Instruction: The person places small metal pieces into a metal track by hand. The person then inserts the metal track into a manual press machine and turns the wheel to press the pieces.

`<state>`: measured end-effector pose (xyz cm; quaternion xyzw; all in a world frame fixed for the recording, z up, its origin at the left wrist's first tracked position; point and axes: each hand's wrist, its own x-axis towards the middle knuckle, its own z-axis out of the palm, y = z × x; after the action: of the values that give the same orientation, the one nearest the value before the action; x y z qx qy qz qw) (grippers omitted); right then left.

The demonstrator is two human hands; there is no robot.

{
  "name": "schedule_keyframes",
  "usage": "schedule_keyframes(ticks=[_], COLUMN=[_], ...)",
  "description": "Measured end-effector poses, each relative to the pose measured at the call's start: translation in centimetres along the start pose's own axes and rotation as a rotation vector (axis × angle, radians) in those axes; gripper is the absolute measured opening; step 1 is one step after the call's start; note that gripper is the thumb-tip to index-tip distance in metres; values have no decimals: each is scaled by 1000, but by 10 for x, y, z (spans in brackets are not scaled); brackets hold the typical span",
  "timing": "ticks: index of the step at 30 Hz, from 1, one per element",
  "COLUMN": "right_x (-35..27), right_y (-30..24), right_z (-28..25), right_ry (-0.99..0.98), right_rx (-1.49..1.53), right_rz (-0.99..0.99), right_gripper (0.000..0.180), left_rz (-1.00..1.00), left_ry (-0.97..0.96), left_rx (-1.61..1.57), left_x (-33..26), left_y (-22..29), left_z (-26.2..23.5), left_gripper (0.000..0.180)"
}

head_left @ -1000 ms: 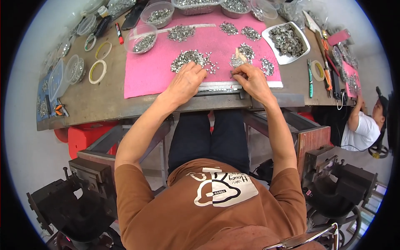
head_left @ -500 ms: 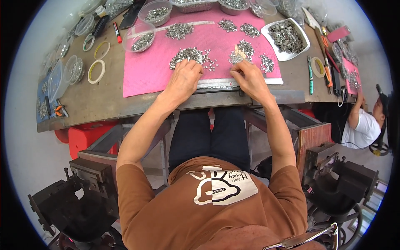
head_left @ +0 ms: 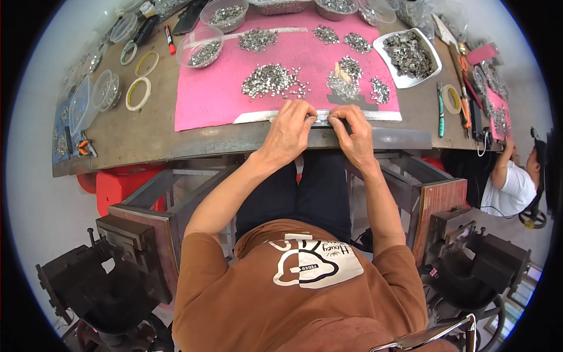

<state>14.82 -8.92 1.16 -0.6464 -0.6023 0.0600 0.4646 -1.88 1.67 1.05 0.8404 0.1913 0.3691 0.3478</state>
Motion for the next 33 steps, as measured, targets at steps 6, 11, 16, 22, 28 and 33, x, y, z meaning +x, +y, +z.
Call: schedule_keyframes(ticks=[6, 11, 16, 22, 28, 33], right_x=[-2, -9, -9, -12, -12, -10], right_y=[-2, 9, 8, 9, 10, 9], right_z=[1, -2, -3, -2, -2, -2], right_ry=[48, 79, 99, 115, 122, 119], right_rx=[-205, 7, 165, 128, 142, 142], right_rz=[-223, -40, 140, 104, 102, 103], right_gripper=[15, 13, 11, 11, 9, 8], left_rz=[53, 94, 123, 173, 122, 80], left_ry=[-14, -10, -34, -41, -87, -116], left_rx=[118, 173, 228, 361, 242, 143], left_x=[0, 3, 2, 2, 5, 7], left_y=[3, 3, 3, 12, 7, 3], left_z=[9, 13, 12, 12, 7, 3], left_gripper=[13, 12, 12, 12, 13, 13])
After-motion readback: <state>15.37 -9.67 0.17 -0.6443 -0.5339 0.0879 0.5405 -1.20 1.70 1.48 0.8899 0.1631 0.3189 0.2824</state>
